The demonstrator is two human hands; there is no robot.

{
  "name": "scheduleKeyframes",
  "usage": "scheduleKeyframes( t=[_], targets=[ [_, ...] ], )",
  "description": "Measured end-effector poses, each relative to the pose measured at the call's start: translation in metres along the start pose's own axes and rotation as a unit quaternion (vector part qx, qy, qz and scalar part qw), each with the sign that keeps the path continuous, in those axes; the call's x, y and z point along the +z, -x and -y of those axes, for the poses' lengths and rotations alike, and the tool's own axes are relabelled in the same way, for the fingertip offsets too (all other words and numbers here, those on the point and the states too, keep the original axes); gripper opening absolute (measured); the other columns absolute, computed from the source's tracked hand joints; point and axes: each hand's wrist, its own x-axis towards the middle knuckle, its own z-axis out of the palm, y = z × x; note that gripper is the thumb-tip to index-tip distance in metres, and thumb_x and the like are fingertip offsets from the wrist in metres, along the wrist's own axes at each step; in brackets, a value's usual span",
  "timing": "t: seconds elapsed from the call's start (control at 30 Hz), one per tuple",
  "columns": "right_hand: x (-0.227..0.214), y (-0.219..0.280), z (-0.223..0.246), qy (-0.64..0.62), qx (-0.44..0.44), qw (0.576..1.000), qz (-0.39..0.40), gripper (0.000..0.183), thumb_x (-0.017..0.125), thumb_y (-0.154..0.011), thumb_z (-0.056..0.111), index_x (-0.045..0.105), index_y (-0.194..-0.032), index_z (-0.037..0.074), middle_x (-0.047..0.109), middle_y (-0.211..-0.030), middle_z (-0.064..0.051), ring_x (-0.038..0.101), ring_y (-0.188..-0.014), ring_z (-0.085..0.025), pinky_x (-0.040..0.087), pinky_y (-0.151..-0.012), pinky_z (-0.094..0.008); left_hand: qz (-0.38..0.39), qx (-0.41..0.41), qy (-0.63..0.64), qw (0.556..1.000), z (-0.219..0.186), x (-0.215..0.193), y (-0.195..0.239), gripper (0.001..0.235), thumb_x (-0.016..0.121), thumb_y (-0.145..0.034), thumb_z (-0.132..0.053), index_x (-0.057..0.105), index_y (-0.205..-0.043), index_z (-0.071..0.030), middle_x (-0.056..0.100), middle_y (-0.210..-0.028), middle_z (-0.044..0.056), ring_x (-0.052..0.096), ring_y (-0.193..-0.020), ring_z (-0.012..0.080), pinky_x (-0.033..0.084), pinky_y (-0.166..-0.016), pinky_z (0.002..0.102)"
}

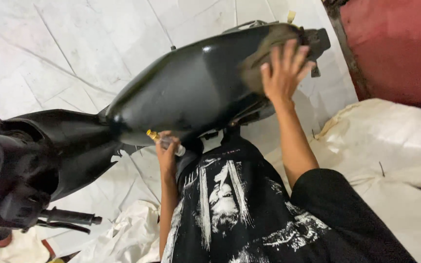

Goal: The person sits on the floor and cleans a black motorcycle seat using a spray bottle and a cloth. They apply liquid from the bottle and wipe the seat surface repeatedly with the cloth.

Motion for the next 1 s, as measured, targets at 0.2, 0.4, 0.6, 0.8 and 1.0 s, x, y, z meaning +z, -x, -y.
scheduleKeyframes(
  t=[0.2,0.4,0.6,0.8,1.0],
  targets=[
    [-0.016,0.036,0.093,-0.099,-0.104,0.987,0.066,0.052,0.056,-0.101,0.024,0.057,-0.153,0.02,0.024,-0.17,-0.007,0.018,-0.153,-0.048,-0.004,-0.111,-0.082,-0.095,0.001,0.052,0.994,0.034,0.01,0.025,0.036,0.065,-0.086,-0.002,0.055,-0.121,-0.004,0.065,-0.091,0.009,0.063,-0.077,0.0183,0.048,-0.073,0.027],
    [-0.037,-0.024,0.005,-0.072,-0.029,0.982,0.172,0.048,0.042,-0.11,0.047,0.071,-0.122,0.011,0.065,-0.115,-0.019,0.062,-0.098,-0.035,0.045,-0.089,-0.065,-0.058,-0.068,0.04,0.995,0.032,0.043,0.029,0.027,0.065,-0.094,-0.023,0.064,-0.108,0.001,0.067,-0.087,0.01,0.065,-0.077,0.0201,0.048,-0.066,0.03],
    [-0.035,0.019,0.103,-0.075,-0.159,0.965,0.195,0.054,0.06,-0.091,0.022,0.057,-0.144,0.031,0.038,-0.16,0.002,0.034,-0.144,-0.037,0.04,-0.096,-0.072,0.004,-0.009,0.019,1.0,0.01,0.074,0.009,0.045,0.063,-0.091,-0.002,0.045,-0.131,-0.011,0.066,-0.098,0.016,0.07,-0.085,0.0318,0.059,-0.076,0.045],
    [-0.053,-0.012,0.058,0.006,-0.217,0.968,0.125,0.059,0.067,-0.091,0.053,0.063,-0.136,0.015,0.066,-0.125,-0.012,0.057,-0.11,-0.036,0.042,-0.083,-0.053,0.086,-0.085,0.168,0.978,0.033,0.068,-0.012,0.027,0.067,-0.087,-0.023,0.059,-0.109,-0.01,0.063,-0.092,0.007,0.062,-0.081,0.0188,0.057,-0.075,0.041],
    [-0.029,-0.009,0.081,-0.042,-0.204,0.976,0.066,0.051,0.067,-0.1,0.021,0.059,-0.143,-0.003,0.038,-0.159,-0.026,0.014,-0.147,-0.052,0.004,-0.103,-0.085,0.091,-0.119,0.244,0.958,-0.025,0.123,0.002,0.083,0.029,-0.088,-0.082,0.058,-0.063,-0.008,0.053,-0.053,0.009,0.053,-0.048,0.0233,0.046,-0.056,0.033]
  ],
)
